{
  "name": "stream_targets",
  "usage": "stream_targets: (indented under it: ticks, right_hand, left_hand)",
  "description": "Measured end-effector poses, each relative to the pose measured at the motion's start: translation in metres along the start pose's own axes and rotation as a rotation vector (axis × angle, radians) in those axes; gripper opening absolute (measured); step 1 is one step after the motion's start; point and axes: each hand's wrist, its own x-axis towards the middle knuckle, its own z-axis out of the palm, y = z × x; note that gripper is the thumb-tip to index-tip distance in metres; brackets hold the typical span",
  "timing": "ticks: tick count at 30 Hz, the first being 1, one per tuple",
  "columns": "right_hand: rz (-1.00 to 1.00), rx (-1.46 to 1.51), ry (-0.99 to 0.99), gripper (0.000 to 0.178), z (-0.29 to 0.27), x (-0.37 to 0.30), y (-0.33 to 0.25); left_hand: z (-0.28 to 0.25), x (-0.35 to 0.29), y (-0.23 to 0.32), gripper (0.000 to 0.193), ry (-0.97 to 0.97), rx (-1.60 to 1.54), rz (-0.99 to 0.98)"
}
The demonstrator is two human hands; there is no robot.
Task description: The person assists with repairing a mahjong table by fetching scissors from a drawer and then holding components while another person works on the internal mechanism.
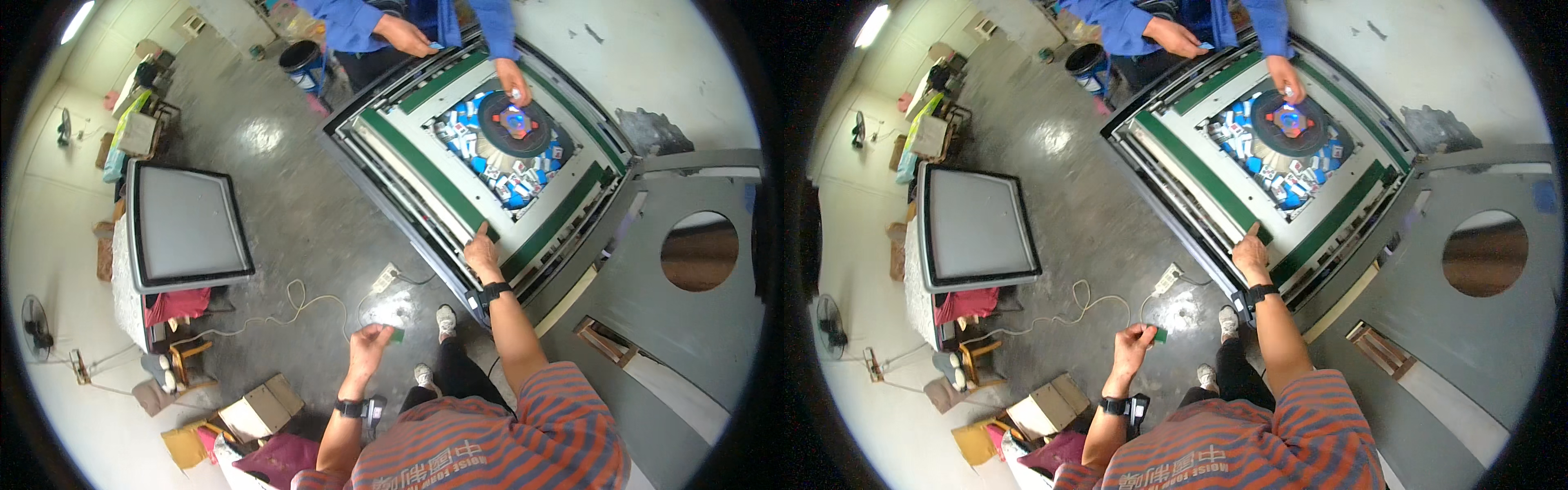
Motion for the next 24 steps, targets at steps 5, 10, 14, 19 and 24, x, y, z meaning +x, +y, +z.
stream_targets:
  ticks: [5, 10, 14, 19, 24]
  right_hand:
    - [-0.582, 0.150, -0.114, 0.055, -0.019, -0.082, -0.070]
    - [-0.881, 0.047, -0.127, 0.065, -0.002, -0.215, -0.101]
    - [-0.914, -0.039, -0.057, 0.079, 0.005, -0.218, -0.108]
    - [-0.886, -0.071, 0.060, 0.083, -0.004, -0.227, -0.133]
    - [-0.881, -0.014, 0.198, 0.086, -0.002, -0.226, -0.146]
  left_hand:
    - [0.002, 0.030, 0.010, 0.030, 0.238, -0.034, 0.017]
    - [-0.002, 0.056, 0.034, 0.022, 0.282, -0.392, 0.039]
    - [-0.006, 0.059, 0.056, 0.019, 0.234, -0.592, 0.127]
    - [-0.012, 0.063, 0.069, 0.016, 0.248, -0.632, 0.166]
    - [-0.025, 0.061, 0.082, 0.015, 0.185, -0.605, 0.175]
